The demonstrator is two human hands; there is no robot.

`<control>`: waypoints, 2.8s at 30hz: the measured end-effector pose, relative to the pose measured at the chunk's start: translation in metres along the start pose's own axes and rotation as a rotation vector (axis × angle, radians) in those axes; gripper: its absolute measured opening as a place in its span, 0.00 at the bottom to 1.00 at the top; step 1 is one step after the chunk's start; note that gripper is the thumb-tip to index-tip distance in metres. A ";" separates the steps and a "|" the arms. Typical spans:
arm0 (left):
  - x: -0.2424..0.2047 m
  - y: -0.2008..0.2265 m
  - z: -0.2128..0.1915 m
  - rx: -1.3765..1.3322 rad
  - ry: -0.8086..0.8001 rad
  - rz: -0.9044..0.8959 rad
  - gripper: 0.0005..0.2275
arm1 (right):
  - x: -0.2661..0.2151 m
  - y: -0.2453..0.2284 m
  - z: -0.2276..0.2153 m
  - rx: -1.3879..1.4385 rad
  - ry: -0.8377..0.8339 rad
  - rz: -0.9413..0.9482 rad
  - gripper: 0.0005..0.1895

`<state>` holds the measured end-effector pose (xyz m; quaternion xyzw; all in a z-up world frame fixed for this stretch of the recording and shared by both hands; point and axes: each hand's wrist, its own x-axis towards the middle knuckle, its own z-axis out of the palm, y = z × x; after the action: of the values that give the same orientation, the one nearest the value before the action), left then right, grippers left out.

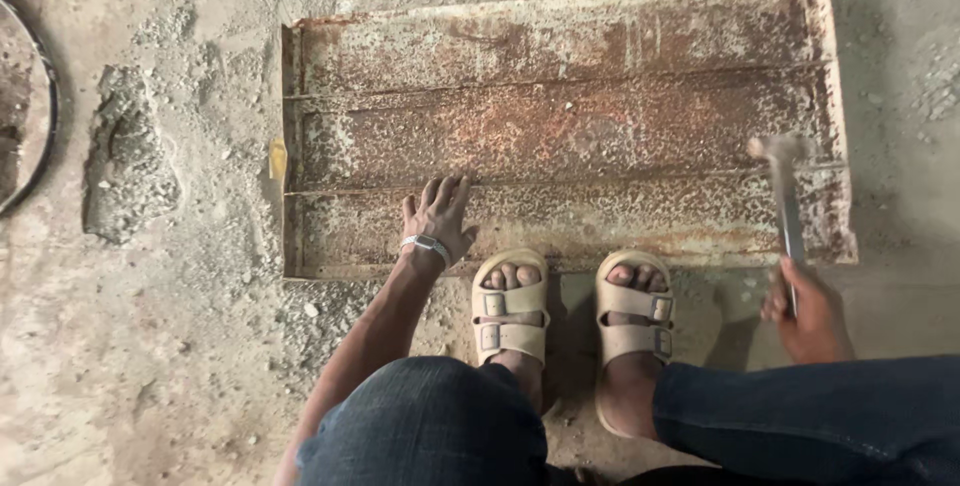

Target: The person uses a hammer to repeatedly strike a rectangular metal sheet placed on a concrete floor. The person holds the sheet with one hand while striking it with the other, then flips the sheet over and continues hammering the other side.

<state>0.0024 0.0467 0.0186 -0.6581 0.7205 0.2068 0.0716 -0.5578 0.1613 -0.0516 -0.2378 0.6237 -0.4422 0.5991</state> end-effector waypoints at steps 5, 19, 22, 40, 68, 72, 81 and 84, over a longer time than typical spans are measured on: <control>-0.001 0.007 -0.012 0.055 -0.123 -0.009 0.47 | 0.065 0.014 0.029 -0.015 0.049 0.195 0.16; 0.039 0.003 -0.011 0.069 -0.007 0.041 0.21 | 0.046 -0.049 0.023 -0.076 -0.010 0.096 0.25; 0.039 0.001 -0.010 0.060 -0.043 0.029 0.19 | 0.045 -0.071 0.013 -0.057 0.034 0.092 0.26; 0.033 0.004 -0.019 0.010 -0.131 -0.050 0.24 | 0.136 -0.116 -0.003 -0.100 0.249 0.279 0.08; 0.043 0.004 -0.018 0.085 -0.085 0.044 0.24 | 0.067 -0.148 0.103 -1.767 -0.102 -0.671 0.42; 0.023 0.007 -0.026 0.253 -0.265 0.081 0.51 | 0.041 -0.141 0.173 -2.077 -0.543 -0.322 0.63; 0.005 -0.016 0.001 0.259 -0.160 0.281 0.49 | 0.036 -0.106 0.165 -2.179 -0.794 -0.655 0.36; -0.013 -0.037 0.022 0.243 -0.129 0.326 0.36 | 0.044 -0.062 0.144 -2.029 -0.765 -0.715 0.16</control>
<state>0.0361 0.0656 -0.0041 -0.5048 0.8309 0.1689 0.1619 -0.4414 0.0560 -0.0079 -0.8954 0.3665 0.2217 0.1214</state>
